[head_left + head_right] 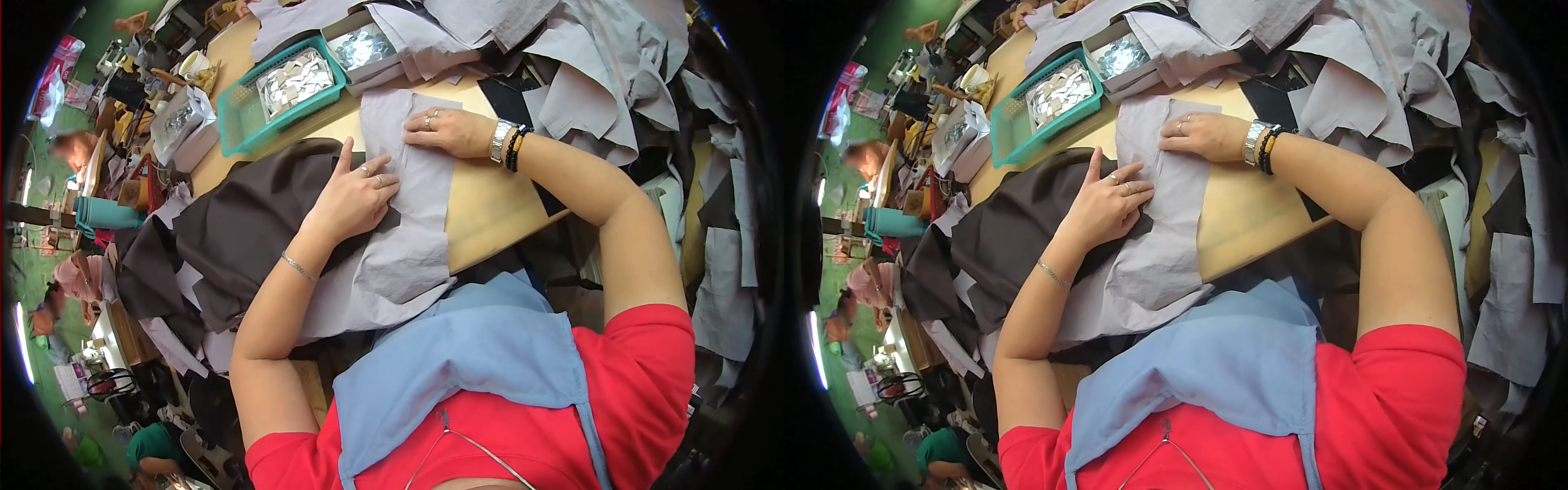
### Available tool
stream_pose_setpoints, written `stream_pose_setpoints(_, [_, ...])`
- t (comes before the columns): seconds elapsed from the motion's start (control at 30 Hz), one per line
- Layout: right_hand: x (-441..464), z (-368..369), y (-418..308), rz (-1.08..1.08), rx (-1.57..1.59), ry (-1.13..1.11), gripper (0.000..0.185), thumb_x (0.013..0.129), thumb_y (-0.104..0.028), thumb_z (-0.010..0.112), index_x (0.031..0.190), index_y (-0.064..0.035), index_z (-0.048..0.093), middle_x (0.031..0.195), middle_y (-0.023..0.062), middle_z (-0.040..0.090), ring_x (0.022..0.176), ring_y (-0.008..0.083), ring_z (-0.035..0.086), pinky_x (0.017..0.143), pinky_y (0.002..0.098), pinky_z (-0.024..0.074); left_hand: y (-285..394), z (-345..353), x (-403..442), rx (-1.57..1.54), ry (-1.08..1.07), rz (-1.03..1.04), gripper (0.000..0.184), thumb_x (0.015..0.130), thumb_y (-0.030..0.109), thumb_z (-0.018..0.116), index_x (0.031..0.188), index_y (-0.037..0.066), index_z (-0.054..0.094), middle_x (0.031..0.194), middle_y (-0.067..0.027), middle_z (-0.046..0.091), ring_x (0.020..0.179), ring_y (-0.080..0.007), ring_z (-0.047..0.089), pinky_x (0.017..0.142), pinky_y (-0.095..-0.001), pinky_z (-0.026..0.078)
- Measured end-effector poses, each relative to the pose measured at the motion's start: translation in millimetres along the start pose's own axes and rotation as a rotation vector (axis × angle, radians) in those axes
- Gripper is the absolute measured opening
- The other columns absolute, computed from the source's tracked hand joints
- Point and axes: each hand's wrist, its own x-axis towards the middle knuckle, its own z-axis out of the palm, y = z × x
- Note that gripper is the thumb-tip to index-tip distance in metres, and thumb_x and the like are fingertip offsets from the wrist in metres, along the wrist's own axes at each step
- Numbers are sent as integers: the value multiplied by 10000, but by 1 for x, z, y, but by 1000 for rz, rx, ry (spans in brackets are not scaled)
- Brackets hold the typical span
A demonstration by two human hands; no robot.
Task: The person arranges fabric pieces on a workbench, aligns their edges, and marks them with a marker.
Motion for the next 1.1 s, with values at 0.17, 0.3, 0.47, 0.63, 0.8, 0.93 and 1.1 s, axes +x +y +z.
stream_pose_setpoints(0.17, [-2, 0, 0, -58, -56, 10, 377, 901, -77, 524, 1274, -77, 578, 1318, 131, 567, 1222, 292, 547, 1030, 396, 453, 10, -3, -11, -18, 40, -24, 260, 781, 169, 671, 1034, 192, 724, 1137, 94, 685, 1262, -138, 532, 1166, -652, 99])
stream_pose_setpoints(0.3, [-4, 3, -9, 9, -34, -27, 373, 917, -101, 482, 1278, -114, 577, 1310, 139, 563, 1222, 308, 542, 1011, 405, 449, 16, 0, -18, -17, 84, -44, 301, 772, 166, 676, 1069, 191, 717, 1148, 85, 683, 1263, -146, 532, 1164, -643, 103])
stream_pose_setpoints(0.47, [-2, -2, -19, -20, -76, -43, 400, 905, -94, 475, 1293, -119, 572, 1314, 143, 558, 1232, 289, 540, 986, 413, 455, 24, 4, -26, -46, 134, -89, 330, 766, 136, 669, 1087, 196, 715, 1147, 84, 683, 1267, -144, 528, 1171, -629, 55])
stream_pose_setpoints(0.63, [-2, -4, -34, 22, -90, -118, 430, 902, -84, 476, 1325, -120, 542, 1345, 142, 532, 1269, 287, 514, 1008, 424, 439, 31, 11, -34, -60, 176, -146, 345, 764, 104, 660, 1092, 200, 709, 1142, 87, 682, 1258, -135, 534, 1173, -619, 23])
stream_pose_setpoints(0.8, [0, 0, -45, 54, -87, -163, 440, 902, -80, 474, 1338, -107, 529, 1357, 138, 518, 1305, 286, 484, 1036, 437, 423, 35, 10, -35, -58, 184, -176, 358, 771, 96, 658, 1110, 203, 693, 1151, 85, 674, 1236, -128, 550, 1169, -621, 30])
stream_pose_setpoints(0.93, [1, -10, -51, 32, -84, -148, 427, 911, -107, 474, 1334, -97, 530, 1357, 130, 522, 1303, 282, 488, 1048, 438, 417, 39, 11, -38, -45, 182, -195, 374, 783, 90, 654, 1137, 205, 679, 1159, 84, 664, 1212, -126, 564, 1163, -631, 44])
stream_pose_setpoints(1.1, [-2, 2, -56, 52, -68, -137, 410, 916, -128, 472, 1318, -97, 546, 1347, 110, 532, 1293, 280, 496, 1041, 435, 423, 40, 18, -44, -35, 212, -188, 384, 783, 93, 656, 1146, 215, 677, 1170, 87, 648, 1193, -119, 571, 1159, -637, 60])
